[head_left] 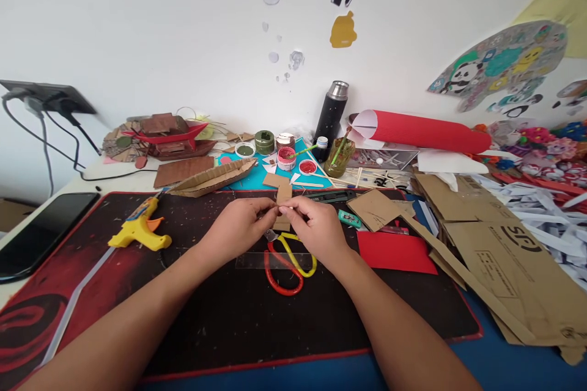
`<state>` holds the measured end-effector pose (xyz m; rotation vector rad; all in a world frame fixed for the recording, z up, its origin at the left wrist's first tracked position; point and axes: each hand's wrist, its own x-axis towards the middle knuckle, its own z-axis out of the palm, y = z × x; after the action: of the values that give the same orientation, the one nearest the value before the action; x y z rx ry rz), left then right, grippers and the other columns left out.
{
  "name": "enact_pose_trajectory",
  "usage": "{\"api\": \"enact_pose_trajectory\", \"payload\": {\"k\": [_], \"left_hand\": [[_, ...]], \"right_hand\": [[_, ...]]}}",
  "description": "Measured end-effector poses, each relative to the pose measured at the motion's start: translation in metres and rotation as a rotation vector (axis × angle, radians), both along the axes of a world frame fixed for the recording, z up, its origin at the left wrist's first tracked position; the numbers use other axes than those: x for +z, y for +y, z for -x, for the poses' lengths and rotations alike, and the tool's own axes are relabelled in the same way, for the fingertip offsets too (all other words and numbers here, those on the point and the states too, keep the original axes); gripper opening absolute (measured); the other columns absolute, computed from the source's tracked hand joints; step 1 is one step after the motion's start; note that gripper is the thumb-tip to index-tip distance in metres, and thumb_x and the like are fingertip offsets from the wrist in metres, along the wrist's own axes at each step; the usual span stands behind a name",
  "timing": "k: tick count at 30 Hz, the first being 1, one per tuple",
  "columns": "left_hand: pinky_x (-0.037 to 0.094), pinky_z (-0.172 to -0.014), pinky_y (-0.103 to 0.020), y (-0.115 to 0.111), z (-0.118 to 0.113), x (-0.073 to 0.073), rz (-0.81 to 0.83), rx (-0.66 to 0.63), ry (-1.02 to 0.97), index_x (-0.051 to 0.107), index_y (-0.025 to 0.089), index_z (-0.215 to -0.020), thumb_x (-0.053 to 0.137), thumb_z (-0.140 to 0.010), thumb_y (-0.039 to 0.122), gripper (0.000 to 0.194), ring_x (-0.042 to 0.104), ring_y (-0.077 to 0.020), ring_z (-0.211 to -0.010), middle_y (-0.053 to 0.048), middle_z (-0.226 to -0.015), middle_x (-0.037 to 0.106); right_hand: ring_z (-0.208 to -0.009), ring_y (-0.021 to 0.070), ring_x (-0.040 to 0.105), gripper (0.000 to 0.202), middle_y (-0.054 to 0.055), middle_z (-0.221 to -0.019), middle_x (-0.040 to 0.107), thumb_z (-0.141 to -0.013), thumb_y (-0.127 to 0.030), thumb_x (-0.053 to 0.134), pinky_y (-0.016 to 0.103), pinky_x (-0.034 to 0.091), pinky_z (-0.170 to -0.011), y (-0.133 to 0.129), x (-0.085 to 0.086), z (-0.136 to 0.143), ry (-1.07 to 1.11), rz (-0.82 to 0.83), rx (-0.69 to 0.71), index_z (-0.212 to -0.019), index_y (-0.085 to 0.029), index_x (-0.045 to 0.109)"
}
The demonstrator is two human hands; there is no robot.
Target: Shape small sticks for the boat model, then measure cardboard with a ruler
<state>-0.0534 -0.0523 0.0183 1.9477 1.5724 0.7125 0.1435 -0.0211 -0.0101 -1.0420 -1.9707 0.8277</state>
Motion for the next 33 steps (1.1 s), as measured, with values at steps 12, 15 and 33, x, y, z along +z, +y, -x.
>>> {"api": "enact_pose_trajectory", "payload": {"k": [12,15,33], "left_hand": [[0.027,-0.057,-0.029,-0.002,-0.008,-0.003,-0.048,0.063,0.063,0.058,0.021,-0.066,0.051,-0.090,0.038,0.030,0.041,-0.0133,-0.056,0.003,-0.058,0.051],[0.026,-0.057,-0.029,-0.002,-0.010,-0.005,-0.035,0.083,0.023,0.056,0.021,-0.064,0.052,-0.090,0.038,0.031,0.042,-0.0138,-0.058,0.003,-0.058,0.049],[0.034,-0.058,-0.027,-0.003,-0.019,-0.003,0.047,0.160,-0.252,0.063,0.020,-0.069,0.053,-0.092,0.048,0.037,0.045,-0.0138,-0.062,0.004,-0.063,0.053]], "right_hand": [[-0.084,0.0226,0.077,0.018,0.002,-0.093,0.084,-0.104,-0.034,0.064,0.030,0.049,-0.075,-0.002,0.000,0.000,-0.069,-0.067,0.030,-0.100,-0.029,0.081],[-0.085,0.0231,0.077,0.019,0.003,-0.095,0.084,-0.104,-0.035,0.064,0.030,0.050,-0.075,-0.002,-0.001,0.000,-0.064,-0.078,0.022,-0.100,-0.029,0.082],[-0.086,0.0230,0.078,0.025,0.006,-0.098,0.084,-0.106,-0.038,0.061,0.032,0.057,-0.079,-0.005,0.002,0.001,0.129,-0.009,0.002,-0.105,-0.026,0.083]]}}
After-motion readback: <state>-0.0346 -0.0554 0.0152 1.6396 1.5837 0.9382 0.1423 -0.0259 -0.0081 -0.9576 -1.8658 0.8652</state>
